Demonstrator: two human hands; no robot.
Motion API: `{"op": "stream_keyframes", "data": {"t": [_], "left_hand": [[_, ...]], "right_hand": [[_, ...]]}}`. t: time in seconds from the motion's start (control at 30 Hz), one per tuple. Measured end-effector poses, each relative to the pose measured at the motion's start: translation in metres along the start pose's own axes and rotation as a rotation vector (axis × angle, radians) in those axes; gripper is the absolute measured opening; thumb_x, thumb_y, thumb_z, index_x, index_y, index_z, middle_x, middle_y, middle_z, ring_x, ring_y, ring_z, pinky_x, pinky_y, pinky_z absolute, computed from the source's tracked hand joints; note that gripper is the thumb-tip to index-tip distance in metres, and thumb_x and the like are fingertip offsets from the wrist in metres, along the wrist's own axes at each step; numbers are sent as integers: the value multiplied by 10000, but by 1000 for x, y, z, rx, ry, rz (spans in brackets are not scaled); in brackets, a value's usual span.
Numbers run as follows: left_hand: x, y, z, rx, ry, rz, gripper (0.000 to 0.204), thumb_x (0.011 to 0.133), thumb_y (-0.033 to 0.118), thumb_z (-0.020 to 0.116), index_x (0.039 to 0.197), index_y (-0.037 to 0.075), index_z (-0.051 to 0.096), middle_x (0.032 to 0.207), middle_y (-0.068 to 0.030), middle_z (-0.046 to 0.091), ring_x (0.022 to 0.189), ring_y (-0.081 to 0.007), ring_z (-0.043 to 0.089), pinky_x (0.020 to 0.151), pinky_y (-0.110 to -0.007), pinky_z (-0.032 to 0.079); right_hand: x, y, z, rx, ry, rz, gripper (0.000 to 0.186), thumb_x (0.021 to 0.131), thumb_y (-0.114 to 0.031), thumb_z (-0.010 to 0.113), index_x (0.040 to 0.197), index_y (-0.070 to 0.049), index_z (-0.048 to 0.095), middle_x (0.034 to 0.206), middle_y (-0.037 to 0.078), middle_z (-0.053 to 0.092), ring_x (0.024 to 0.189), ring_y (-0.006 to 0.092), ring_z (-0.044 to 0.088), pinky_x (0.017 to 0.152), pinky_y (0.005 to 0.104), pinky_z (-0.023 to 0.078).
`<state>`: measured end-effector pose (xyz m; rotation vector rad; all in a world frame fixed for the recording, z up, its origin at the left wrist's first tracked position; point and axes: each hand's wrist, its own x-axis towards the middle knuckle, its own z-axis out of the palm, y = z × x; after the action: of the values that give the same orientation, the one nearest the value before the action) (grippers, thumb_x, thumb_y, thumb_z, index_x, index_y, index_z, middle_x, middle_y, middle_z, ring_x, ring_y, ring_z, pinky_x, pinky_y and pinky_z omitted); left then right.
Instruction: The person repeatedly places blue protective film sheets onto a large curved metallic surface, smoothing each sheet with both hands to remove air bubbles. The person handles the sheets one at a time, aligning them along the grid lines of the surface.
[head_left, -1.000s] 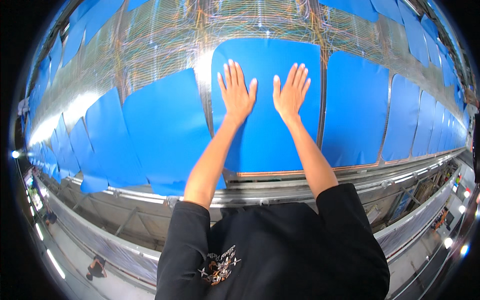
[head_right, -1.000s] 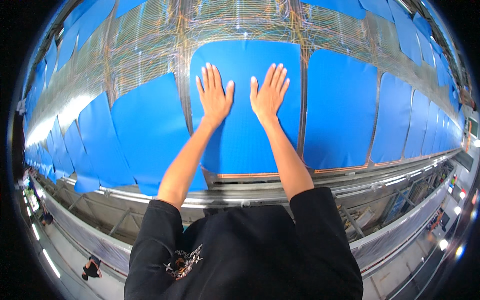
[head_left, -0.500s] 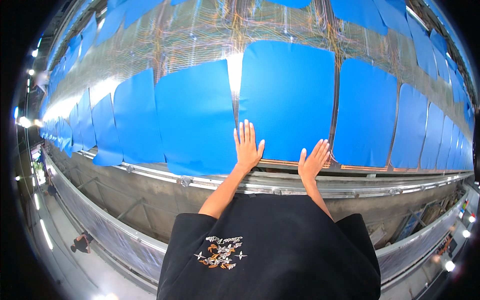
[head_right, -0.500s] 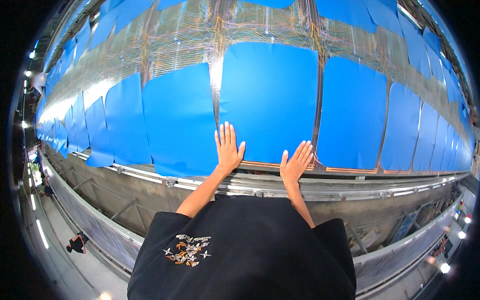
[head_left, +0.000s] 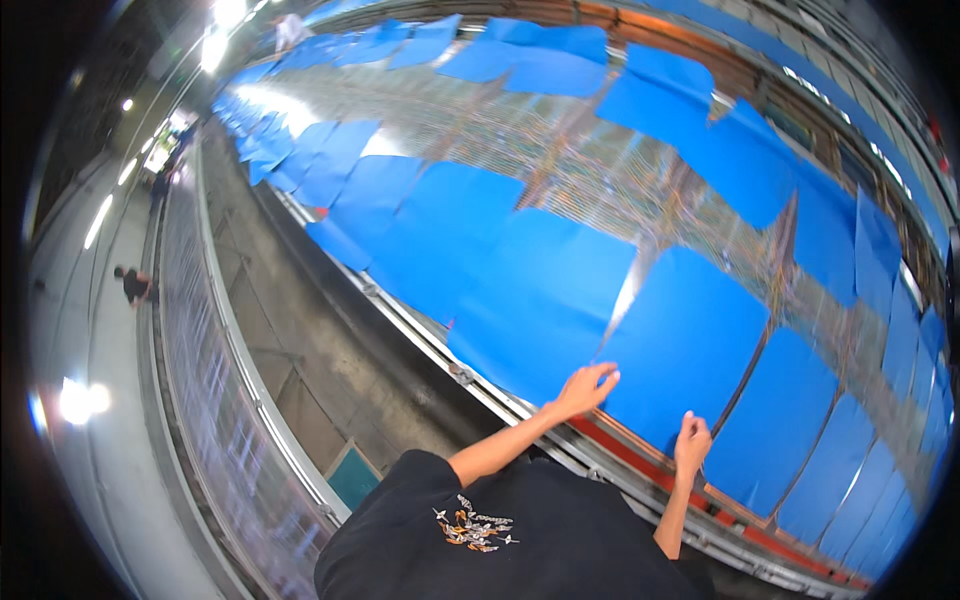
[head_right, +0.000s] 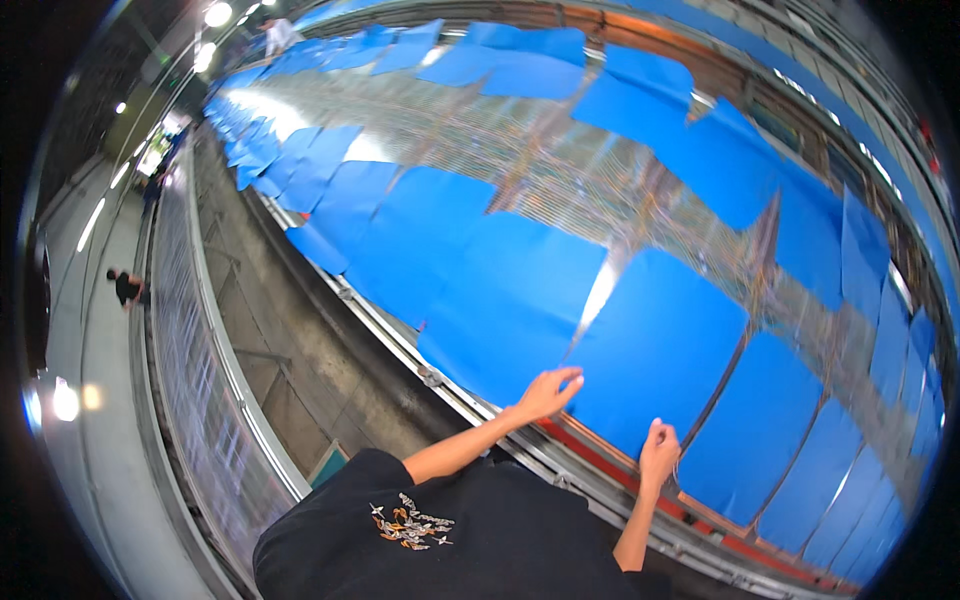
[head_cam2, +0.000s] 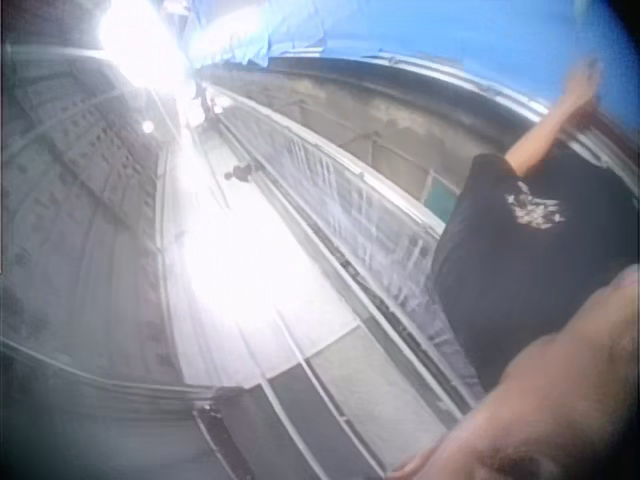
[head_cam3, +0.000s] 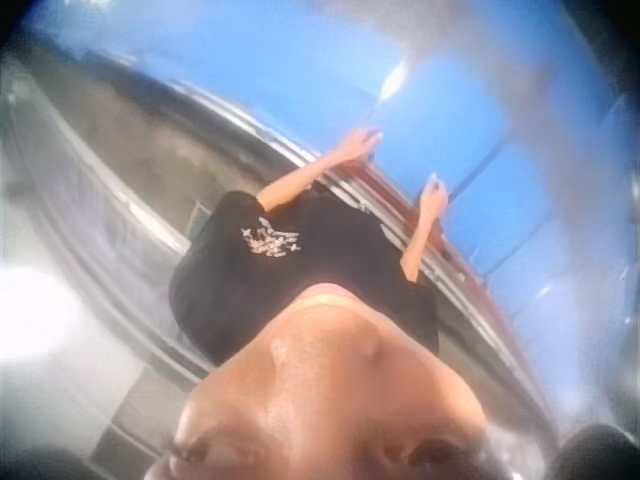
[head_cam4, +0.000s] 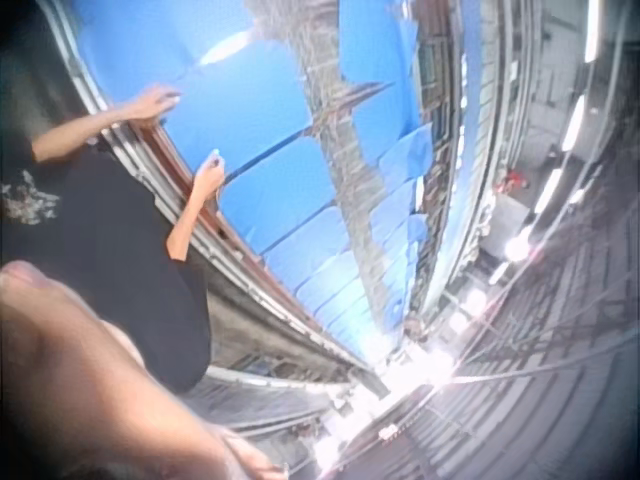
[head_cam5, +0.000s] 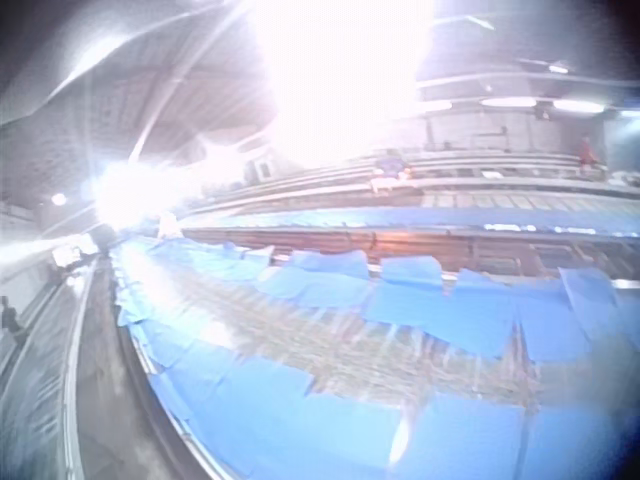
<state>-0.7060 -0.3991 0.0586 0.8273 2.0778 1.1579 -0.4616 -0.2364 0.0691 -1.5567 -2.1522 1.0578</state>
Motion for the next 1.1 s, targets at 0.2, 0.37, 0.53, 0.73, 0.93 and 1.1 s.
{"op": "stream_keyframes", "data": {"t": [0.2, 0.37, 0.53, 0.73, 0.93, 1.1], "left_hand": [[-90, -43, -73, -44, 62, 91, 397, 1027, 367, 599, 1206, 32, 715, 1082, -195, 753, 970, -369, 727, 857, -463, 558], [-166, -88, -144, 11, 99, -6, 367, 1029, 337, 618, 1228, 45, 716, 1041, -185, 765, 948, -346, 742, 840, -428, 572], [-212, -135, -225, -36, 179, -5, 381, 1019, 344, 609, 1204, 30, 720, 1053, -194, 765, 955, -366, 740, 862, -450, 570], [-208, -170, -323, -31, 261, 95, 368, 1009, 340, 601, 1153, 23, 720, 1036, -194, 760, 973, -368, 733, 861, -460, 571], [-213, -197, -380, 1, 166, 30, 363, 1010, 372, 609, 1161, 64, 729, 1031, -178, 758, 920, -343, 729, 836, -435, 565], [-172, -183, -364, -154, 112, 14, 395, 996, 316, 627, 1230, 13, 720, 1043, -203, 766, 958, -315, 753, 866, -393, 574]], "right_hand": [[-31, -23, 137, 514, -806, 469, 467, 1038, -460, 615, 1143, -6, 592, 1096, 215, 716, 783, 299, 761, 604, 414, 586], [-76, -55, 233, 707, -572, 709, 461, 944, -368, 769, 1112, 6, 559, 915, 159, 686, 717, 311, 749, 475, 342, 530], [-84, -72, 273, 436, -348, 620, 486, 868, -433, 837, 930, -81, 507, 681, 38, 491, 506, 226, 586, 402, 342, 437], [0, -124, 268, 839, -172, 445, 449, 1057, -479, 553, 767, -142, 495, 487, 18, 407, 354, 178, 397, 322, 334, 330], [-95, -483, 61, 984, 262, -450, 519, 1054, -398, 599, 1403, -14, 597, 1317, 86, 636, 1107, 171, 620, 700, 280, 505], [-57, -437, -33, 786, 637, -767, 448, 1027, -212, 671, 1410, 6, 591, 1344, 136, 623, 1140, 215, 643, 824, 325, 577]]}}
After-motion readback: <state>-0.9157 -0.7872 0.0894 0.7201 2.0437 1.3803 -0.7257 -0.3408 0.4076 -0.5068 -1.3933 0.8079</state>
